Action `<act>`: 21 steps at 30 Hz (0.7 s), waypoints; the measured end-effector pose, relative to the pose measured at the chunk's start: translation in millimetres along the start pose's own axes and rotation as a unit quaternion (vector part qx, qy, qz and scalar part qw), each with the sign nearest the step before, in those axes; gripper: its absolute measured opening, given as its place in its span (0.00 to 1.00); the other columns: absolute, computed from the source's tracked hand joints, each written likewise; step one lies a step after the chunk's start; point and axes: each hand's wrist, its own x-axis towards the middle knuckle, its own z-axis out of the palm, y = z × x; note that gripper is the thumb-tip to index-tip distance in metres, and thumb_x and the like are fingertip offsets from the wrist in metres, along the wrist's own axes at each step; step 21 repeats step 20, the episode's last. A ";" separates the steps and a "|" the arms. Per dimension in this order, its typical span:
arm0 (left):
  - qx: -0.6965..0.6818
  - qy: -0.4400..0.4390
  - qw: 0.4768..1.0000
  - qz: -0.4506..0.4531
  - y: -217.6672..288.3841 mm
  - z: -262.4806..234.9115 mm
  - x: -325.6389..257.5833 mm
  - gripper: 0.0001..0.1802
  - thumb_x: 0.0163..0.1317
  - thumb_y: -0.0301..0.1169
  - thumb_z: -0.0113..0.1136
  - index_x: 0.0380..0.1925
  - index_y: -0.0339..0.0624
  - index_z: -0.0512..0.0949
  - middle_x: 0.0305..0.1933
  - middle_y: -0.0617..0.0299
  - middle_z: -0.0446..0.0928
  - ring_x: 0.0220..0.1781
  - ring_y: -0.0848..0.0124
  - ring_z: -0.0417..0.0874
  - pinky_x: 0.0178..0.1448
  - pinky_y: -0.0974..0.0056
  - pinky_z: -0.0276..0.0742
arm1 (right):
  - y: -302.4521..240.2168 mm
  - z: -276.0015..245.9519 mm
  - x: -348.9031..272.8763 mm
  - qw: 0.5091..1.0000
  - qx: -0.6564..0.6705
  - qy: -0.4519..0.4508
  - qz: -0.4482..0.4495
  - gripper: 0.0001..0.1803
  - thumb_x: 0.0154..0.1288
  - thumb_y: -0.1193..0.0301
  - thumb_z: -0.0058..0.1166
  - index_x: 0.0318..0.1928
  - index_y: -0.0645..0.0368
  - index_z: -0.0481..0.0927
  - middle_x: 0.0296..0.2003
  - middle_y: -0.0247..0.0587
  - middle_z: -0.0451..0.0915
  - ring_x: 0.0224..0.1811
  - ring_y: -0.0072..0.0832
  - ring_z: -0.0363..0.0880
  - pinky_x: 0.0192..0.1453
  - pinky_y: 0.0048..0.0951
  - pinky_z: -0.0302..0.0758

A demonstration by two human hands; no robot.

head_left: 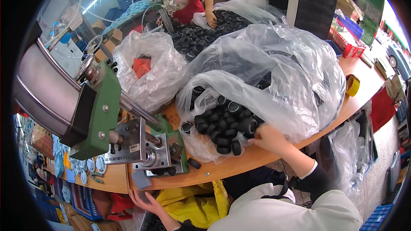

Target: Using a pneumatic press to process or assemble black plastic components in a factory setting.

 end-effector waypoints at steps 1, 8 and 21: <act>-0.006 0.056 0.998 -0.008 19.5 -8.2 -6.7 0.20 0.59 0.29 0.55 0.51 0.33 0.71 0.61 0.46 0.65 0.62 0.50 0.65 0.65 0.49 0.59 | 3.9 -1.0 2.6 0.997 0.031 0.060 -0.032 0.20 0.54 0.64 0.59 0.45 0.60 0.73 0.37 0.50 0.76 0.41 0.49 0.76 0.44 0.42 0.73; -0.184 -0.133 0.926 0.301 167.4 5.3 -15.8 0.09 0.52 0.25 0.54 0.34 0.41 0.78 0.45 0.53 0.75 0.46 0.55 0.77 0.49 0.55 0.72 | 9.3 -6.0 37.2 0.975 -0.030 0.172 -0.139 0.14 0.53 0.74 0.59 0.39 0.63 0.72 0.40 0.47 0.72 0.42 0.43 0.73 0.45 0.35 0.71; -0.196 -0.380 0.800 0.420 308.9 156.0 -36.6 0.25 0.44 0.26 0.61 0.47 0.40 0.73 0.56 0.56 0.69 0.60 0.62 0.69 0.59 0.56 0.65 | 42.4 -32.8 35.1 0.908 -0.135 0.086 -0.388 0.26 0.42 0.76 0.62 0.47 0.59 0.74 0.55 0.48 0.68 0.59 0.45 0.64 0.61 0.38 0.66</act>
